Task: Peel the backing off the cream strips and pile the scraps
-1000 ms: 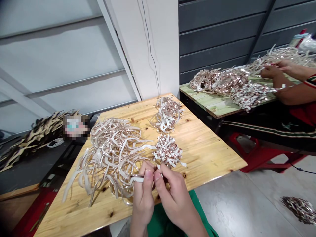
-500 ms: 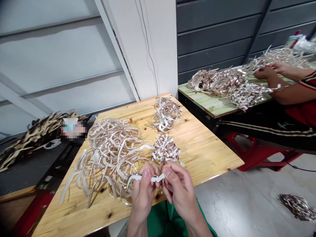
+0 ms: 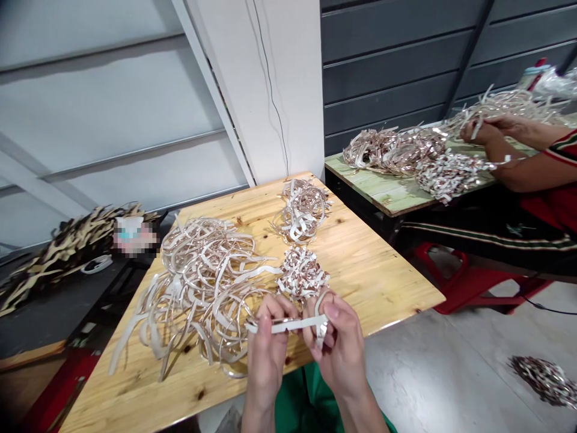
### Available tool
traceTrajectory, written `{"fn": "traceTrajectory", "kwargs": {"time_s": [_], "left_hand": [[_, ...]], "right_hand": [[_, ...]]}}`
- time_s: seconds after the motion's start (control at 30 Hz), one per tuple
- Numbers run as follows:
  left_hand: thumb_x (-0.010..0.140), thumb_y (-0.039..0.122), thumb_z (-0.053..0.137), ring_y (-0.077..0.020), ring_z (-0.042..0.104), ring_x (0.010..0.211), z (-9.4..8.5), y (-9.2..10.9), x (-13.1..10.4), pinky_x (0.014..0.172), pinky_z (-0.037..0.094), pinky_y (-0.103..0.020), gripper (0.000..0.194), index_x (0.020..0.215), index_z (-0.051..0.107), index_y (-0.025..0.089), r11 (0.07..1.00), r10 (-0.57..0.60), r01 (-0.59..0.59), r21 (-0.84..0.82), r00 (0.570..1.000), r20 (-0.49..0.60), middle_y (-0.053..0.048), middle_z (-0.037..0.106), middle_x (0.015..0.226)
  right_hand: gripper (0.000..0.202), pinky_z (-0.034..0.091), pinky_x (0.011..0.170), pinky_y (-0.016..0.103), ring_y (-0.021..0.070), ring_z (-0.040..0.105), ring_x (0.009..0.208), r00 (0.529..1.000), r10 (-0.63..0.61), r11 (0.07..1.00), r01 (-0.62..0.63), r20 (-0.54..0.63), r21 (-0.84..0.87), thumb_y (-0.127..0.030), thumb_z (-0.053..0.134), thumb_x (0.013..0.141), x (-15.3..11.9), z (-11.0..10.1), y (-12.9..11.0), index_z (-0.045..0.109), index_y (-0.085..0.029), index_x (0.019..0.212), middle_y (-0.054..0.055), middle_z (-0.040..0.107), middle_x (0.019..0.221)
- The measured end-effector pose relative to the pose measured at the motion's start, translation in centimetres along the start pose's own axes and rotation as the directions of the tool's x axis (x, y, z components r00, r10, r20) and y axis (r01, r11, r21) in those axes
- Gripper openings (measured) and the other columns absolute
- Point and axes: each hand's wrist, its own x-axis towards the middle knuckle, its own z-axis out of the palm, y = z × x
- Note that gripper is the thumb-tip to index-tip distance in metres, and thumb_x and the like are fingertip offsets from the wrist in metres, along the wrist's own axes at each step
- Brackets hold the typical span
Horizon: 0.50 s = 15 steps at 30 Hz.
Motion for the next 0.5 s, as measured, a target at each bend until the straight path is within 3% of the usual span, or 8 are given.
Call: {"fn": "traceTrajectory", "kwargs": {"time_s": [0.1, 0.17, 0.23, 0.37, 0.5], "left_hand": [[0.095, 0.077, 0.062, -0.0192, 0.046, 0.074, -0.2, -0.2, -0.3, 0.069, 0.039, -0.032, 0.056, 0.083, 0.051, 0.024, 0.976, 0.044, -0.064, 0.209, 0.994, 0.099, -0.001, 0.051, 0.081], [0.086, 0.075, 0.076, -0.0165, 0.041, 0.067, -0.2, -0.4, -0.4, 0.063, 0.034, -0.030, 0.058, 0.083, 0.047, 0.025, 0.968, 0.032, -0.068, 0.240, 0.988, 0.151, 0.003, 0.046, 0.076], [0.087, 0.068, 0.080, -0.0153, 0.042, 0.064, -0.3, -0.6, -0.5, 0.062, 0.034, -0.029, 0.054, 0.086, 0.048, 0.025, 0.966, -0.022, -0.029, 0.258, 0.981, 0.192, 0.005, 0.046, 0.073], [0.106, 0.060, 0.059, -0.0142, 0.053, 0.057, -0.4, -0.7, -0.7, 0.061, 0.042, -0.028, 0.038, 0.095, 0.054, 0.024, 0.974, -0.157, 0.101, 0.204, 0.948, 0.277, 0.002, 0.055, 0.074], [0.113, 0.052, 0.045, -0.0185, 0.058, 0.063, -0.2, -0.3, -0.7, 0.072, 0.047, -0.030, 0.035, 0.095, 0.054, 0.024, 0.978, -0.187, 0.154, 0.138, 0.944, 0.273, 0.002, 0.057, 0.065]], "right_hand": [[0.046, 0.035, 0.039, 0.025, 0.0141, 0.043, 0.045, 0.997, -0.037, 0.973, 0.051, 0.066, -0.225, -0.046, 0.082, 0.087, 0.1, -1.4, 0.0, 0.060, -0.022, 0.055, -0.002, 0.048, 0.054], [0.047, 0.038, 0.042, 0.027, 0.0155, 0.046, 0.049, 0.996, -0.027, 0.960, 0.049, 0.083, -0.276, -0.047, 0.084, 0.085, 0.0, -1.9, -0.2, 0.061, -0.021, 0.053, -0.001, 0.051, 0.055], [0.046, 0.035, 0.040, 0.026, 0.0149, 0.046, 0.048, 0.996, 0.012, 0.964, 0.011, 0.086, -0.265, -0.048, 0.083, 0.085, -0.2, -2.0, -0.5, 0.062, -0.021, 0.054, -0.001, 0.051, 0.057], [0.047, 0.023, 0.036, 0.023, 0.0096, 0.037, 0.039, 0.994, 0.087, 0.978, -0.073, 0.066, -0.198, -0.049, 0.082, 0.087, -0.7, -1.5, -0.7, 0.060, -0.020, 0.058, -0.004, 0.046, 0.057], [0.046, 0.020, 0.039, 0.023, 0.0101, 0.039, 0.037, 0.995, 0.067, 0.987, -0.055, 0.074, -0.152, -0.048, 0.080, 0.089, -0.7, -1.0, -0.6, 0.059, -0.020, 0.058, -0.006, 0.042, 0.053]]}}
